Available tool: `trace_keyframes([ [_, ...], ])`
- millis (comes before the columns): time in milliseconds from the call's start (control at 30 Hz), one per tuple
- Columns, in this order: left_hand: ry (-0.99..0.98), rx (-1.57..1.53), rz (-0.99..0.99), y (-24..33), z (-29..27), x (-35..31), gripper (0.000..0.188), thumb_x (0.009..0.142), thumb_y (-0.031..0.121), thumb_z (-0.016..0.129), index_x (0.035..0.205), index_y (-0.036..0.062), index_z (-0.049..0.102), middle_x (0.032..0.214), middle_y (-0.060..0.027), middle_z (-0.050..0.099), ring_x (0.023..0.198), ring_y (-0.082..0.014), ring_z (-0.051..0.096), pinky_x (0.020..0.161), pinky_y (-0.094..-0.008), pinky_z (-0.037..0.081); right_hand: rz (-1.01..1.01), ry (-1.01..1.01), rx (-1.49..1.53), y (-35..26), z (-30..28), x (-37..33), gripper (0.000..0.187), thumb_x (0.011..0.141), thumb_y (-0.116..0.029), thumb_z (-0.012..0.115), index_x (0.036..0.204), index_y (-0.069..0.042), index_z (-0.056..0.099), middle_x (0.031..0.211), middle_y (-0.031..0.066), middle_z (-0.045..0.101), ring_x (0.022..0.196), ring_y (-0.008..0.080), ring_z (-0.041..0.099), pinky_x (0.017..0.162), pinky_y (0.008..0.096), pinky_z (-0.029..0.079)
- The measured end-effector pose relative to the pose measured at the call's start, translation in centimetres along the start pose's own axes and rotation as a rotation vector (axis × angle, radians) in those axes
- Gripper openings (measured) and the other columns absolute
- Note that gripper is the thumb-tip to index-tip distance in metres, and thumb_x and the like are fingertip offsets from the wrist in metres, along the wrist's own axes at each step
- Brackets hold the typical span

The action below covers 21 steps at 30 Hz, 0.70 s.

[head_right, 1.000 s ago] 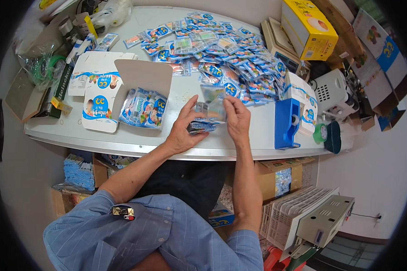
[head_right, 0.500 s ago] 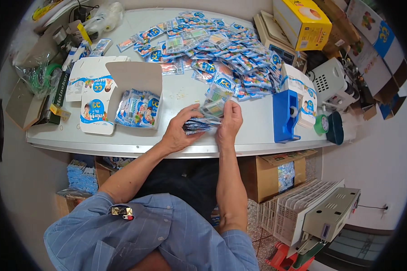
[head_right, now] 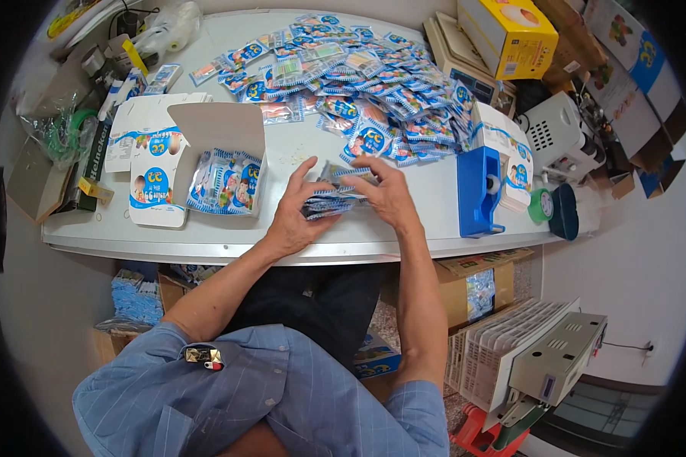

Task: Assembling cardboard boxes and filling them with a specific quantity of small packets.

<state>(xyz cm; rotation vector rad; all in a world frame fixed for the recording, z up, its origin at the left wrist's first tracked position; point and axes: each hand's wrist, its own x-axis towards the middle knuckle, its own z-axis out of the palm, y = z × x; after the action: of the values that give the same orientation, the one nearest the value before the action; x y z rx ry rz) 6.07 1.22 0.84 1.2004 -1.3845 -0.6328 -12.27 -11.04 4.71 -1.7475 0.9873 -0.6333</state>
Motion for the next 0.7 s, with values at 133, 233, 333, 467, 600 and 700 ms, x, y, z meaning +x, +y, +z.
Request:
trace_keyframes([
  [133,-0.061,-0.042,-0.069,-0.7,0.0,0.0,0.053,0.074,0.006,0.089,0.121,0.0103,0.068,0.162,-0.0235,0.036,0.145,-0.039,0.045,0.113,-0.042,0.044,0.149,-0.088,-0.002,-0.1,0.1,-0.2,0.047,0.095,-0.035,0.074,0.123,0.003,0.069,0.109,0.0149,0.073,0.098,0.0203,0.066,0.086,0.0333,0.052],
  [233,-0.075,-0.087,-0.097,-0.7,-0.3,-0.2,0.054,0.072,0.006,0.09,0.121,0.0104,0.068,0.16,-0.0222,0.038,0.144,-0.0395,0.046,0.114,-0.0432,0.043,0.018,-0.175,-0.038,-1.9,0.1,-0.5,0.049,0.094,-0.033,0.075,0.127,0.003,0.067,0.109,0.0161,0.073,0.1,0.0226,0.067,0.088,0.0354,0.053],
  [333,-0.054,0.035,0.009,-0.7,-0.1,-0.1,0.053,0.073,0.006,0.09,0.121,0.0106,0.068,0.158,-0.0207,0.039,0.143,-0.0398,0.046,0.115,-0.044,0.042,-0.038,-0.246,-0.185,-2.1,-1.8,-0.3,0.046,0.092,-0.027,0.076,0.127,0.001,0.067,0.108,0.0186,0.073,0.1,0.0285,0.069,0.09,0.038,0.053],
  [467,-0.048,0.078,-0.008,-0.7,-0.2,-0.1,0.052,0.073,0.006,0.089,0.119,0.0103,0.067,0.157,-0.0208,0.039,0.144,-0.0403,0.044,0.117,-0.0445,0.04,-0.044,-0.326,-0.473,-3.0,-1.1,1.3,0.042,0.089,-0.023,0.076,0.124,-0.001,0.068,0.108,0.021,0.072,0.099,0.0357,0.069,0.09,0.0392,0.053],
  [600,-0.009,0.042,-0.036,-0.8,-0.2,-0.1,0.052,0.072,0.006,0.089,0.118,0.0088,0.066,0.161,-0.0226,0.034,0.146,-0.0408,0.042,0.119,-0.0446,0.037,-0.094,-0.428,-0.627,-3.0,-0.8,2.2,0.033,0.09,-0.017,0.074,0.118,-0.001,0.07,0.106,0.02,0.072,0.097,0.0366,0.069,0.088,0.038,0.053],
  [700,0.013,-0.072,-0.044,-1.8,0.2,-0.3,0.052,0.072,0.005,0.09,0.118,0.0077,0.065,0.164,-0.0233,0.031,0.149,-0.0412,0.038,0.12,-0.0449,0.035,-0.026,-0.258,-0.207,-1.3,-0.2,1.5,0.025,0.093,-0.014,0.072,0.114,-0.001,0.072,0.107,0.0121,0.075,0.096,0.0245,0.07,0.086,0.0338,0.053],
])
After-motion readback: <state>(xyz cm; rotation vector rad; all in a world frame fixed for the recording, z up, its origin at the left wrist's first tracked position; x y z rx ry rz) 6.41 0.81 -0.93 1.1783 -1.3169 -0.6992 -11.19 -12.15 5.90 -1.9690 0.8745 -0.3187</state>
